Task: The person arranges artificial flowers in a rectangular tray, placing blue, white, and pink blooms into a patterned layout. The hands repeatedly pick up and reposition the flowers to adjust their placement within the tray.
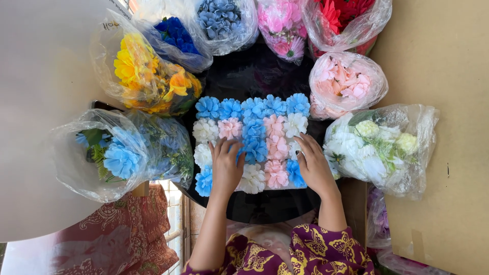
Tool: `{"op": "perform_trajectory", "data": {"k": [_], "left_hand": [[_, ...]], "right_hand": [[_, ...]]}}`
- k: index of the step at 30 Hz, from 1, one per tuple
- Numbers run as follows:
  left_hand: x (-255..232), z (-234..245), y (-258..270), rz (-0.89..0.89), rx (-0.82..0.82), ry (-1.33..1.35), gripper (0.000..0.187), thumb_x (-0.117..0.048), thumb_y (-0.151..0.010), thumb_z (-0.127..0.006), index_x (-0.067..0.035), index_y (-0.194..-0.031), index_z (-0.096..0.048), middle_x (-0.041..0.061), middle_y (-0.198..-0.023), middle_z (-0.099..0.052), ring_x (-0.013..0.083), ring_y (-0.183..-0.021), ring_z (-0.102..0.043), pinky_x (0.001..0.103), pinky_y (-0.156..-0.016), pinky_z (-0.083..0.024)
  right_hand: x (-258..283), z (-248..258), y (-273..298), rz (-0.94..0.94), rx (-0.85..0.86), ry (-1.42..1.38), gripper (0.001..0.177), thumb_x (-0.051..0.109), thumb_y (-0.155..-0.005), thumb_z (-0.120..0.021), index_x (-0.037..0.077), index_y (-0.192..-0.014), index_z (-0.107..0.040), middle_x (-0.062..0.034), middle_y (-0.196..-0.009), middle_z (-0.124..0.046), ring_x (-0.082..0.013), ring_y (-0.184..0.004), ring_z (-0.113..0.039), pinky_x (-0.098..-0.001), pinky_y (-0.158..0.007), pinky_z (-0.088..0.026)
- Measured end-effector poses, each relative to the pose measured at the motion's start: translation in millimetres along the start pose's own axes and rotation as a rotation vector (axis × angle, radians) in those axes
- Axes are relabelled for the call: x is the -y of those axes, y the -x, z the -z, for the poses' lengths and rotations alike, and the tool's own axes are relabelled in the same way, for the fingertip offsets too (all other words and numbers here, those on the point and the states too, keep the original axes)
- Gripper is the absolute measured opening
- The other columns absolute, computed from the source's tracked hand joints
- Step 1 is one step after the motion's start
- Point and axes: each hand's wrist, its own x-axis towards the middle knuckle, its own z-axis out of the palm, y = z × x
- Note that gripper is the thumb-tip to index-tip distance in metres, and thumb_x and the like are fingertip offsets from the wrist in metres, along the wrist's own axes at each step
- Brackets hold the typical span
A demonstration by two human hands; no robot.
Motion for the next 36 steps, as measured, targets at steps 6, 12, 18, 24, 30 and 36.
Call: {"op": "perform_trajectory", "data": {"k": [6, 12, 18, 24, 30, 36], "left_hand": [[11.8, 9.4, 48.6, -0.011, -0.031, -0.012, 0.015, -0.005, -0.088, -0.073, -0.009, -0.102, -0.077, 0.01, -0.115, -0.07, 0.0407, -0.134, -0.05, 0.066, -0.12, -0.013], [15.6, -8.2, 68.1, 0.021, -0.065, -0.015, 0.01, -0.009, -0.089, -0.073, -0.012, -0.098, -0.077, 0.008, -0.114, -0.07, 0.0394, -0.134, -0.05, 0.064, -0.121, -0.012], [21.9, -27.5, 73.3, 0.017, -0.038, -0.072, 0.013, -0.011, -0.087, -0.073, -0.015, -0.098, -0.077, 0.007, -0.113, -0.07, 0.0413, -0.131, -0.052, 0.066, -0.12, -0.014], [21.2, -17.0, 69.5, 0.02, -0.022, -0.034, 0.014, -0.01, -0.085, -0.075, -0.014, -0.099, -0.078, 0.008, -0.113, -0.071, 0.0415, -0.132, -0.052, 0.064, -0.121, -0.015], [14.8, 8.3, 66.4, 0.008, -0.179, 0.046, 0.015, -0.002, -0.09, -0.07, -0.011, -0.101, -0.076, 0.009, -0.114, -0.069, 0.0435, -0.132, -0.052, 0.064, -0.119, -0.021], [42.9, 8.1, 82.4, 0.048, -0.39, 0.018, 0.026, -0.006, -0.088, -0.069, -0.017, -0.111, -0.074, 0.004, -0.117, -0.066, 0.0341, -0.125, -0.056, 0.056, -0.116, -0.035]], "right_hand": [[-5.2, -0.2, 18.3, -0.006, 0.117, 0.149, 0.047, 0.011, -0.105, -0.043, 0.008, -0.152, -0.043, -0.0224, -0.151, -0.043, -0.0446, -0.145, -0.034, -0.0574, -0.112, -0.039], [-21.5, -4.3, 25.7, -0.033, 0.243, 0.22, 0.044, 0.017, -0.106, -0.041, 0.009, -0.148, -0.049, -0.0164, -0.147, -0.052, -0.0365, -0.143, -0.043, -0.0479, -0.116, -0.039], [-20.6, -24.5, 12.5, 0.023, 0.266, 0.22, 0.051, 0.005, -0.101, -0.042, 0.003, -0.151, -0.044, -0.022, -0.156, -0.041, -0.0437, -0.147, -0.032, -0.0539, -0.119, -0.029], [-29.2, -39.6, 0.7, 0.027, 0.238, 0.262, 0.05, 0.004, -0.1, -0.043, 0.002, -0.15, -0.047, -0.0196, -0.159, -0.039, -0.0419, -0.149, -0.03, -0.054, -0.12, -0.027], [-35.2, -39.6, -3.8, 0.074, 0.16, 0.165, 0.052, 0.001, -0.098, -0.045, 0.005, -0.15, -0.049, -0.02, -0.157, -0.042, -0.0443, -0.148, -0.031, -0.0554, -0.119, -0.027], [-14.7, -19.8, 9.8, 0.125, 0.026, 0.043, 0.048, 0.0, -0.1, -0.049, 0.007, -0.147, -0.053, -0.0198, -0.155, -0.044, -0.0441, -0.146, -0.033, -0.0549, -0.117, -0.031]]}}
